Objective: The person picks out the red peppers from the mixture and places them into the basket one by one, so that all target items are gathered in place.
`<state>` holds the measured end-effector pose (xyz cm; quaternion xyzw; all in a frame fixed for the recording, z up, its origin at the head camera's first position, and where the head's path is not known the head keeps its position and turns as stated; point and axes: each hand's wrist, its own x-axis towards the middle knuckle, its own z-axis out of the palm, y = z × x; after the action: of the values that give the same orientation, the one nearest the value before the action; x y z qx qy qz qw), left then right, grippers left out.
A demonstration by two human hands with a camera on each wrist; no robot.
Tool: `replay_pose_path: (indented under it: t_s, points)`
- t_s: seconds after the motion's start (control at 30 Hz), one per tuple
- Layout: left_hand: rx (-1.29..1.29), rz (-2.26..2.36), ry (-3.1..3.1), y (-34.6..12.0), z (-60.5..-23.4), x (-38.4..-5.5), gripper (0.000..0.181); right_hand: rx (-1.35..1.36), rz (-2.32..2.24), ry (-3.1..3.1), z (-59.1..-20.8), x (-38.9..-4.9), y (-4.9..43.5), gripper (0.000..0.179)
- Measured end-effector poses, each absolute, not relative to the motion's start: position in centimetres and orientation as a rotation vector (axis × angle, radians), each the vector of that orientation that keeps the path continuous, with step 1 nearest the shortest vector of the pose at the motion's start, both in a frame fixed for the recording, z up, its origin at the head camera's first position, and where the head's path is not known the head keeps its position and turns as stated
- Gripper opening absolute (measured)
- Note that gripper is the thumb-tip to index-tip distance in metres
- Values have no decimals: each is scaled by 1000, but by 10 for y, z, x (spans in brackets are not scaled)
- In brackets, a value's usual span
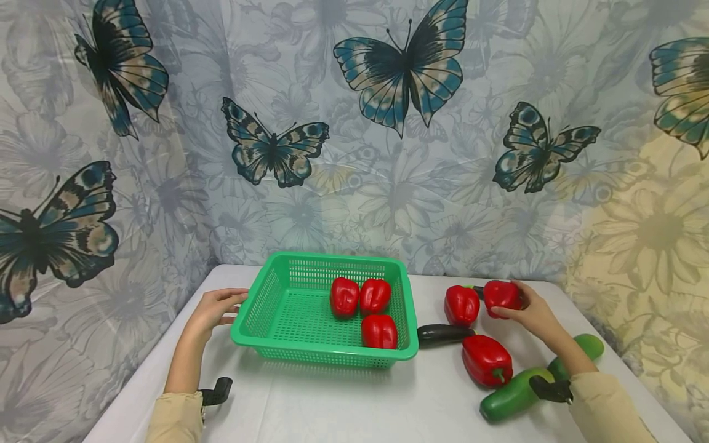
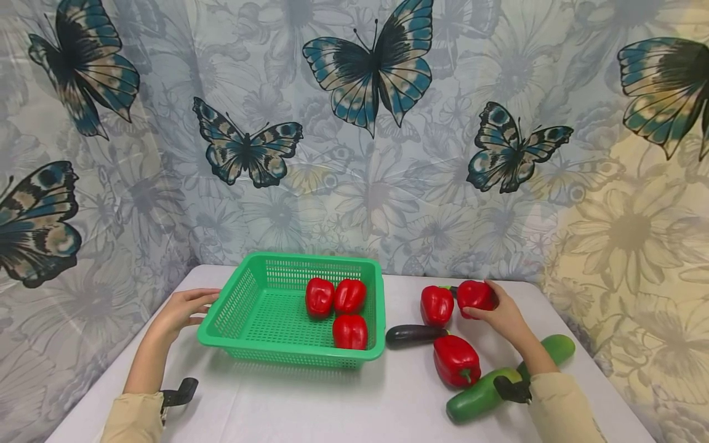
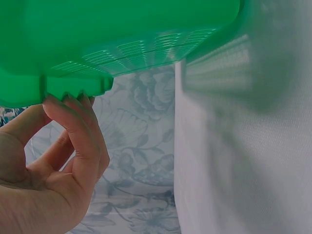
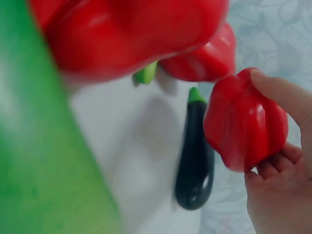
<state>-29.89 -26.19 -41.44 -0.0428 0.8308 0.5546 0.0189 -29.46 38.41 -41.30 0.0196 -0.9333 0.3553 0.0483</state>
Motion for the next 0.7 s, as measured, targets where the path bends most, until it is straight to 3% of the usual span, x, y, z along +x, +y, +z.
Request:
replay_pose_path:
  t_s: [0.7]
  points:
    - [-142,1718,2579,-262,-415,-299,54,81,1224,-2808,-381,-304,351,102]
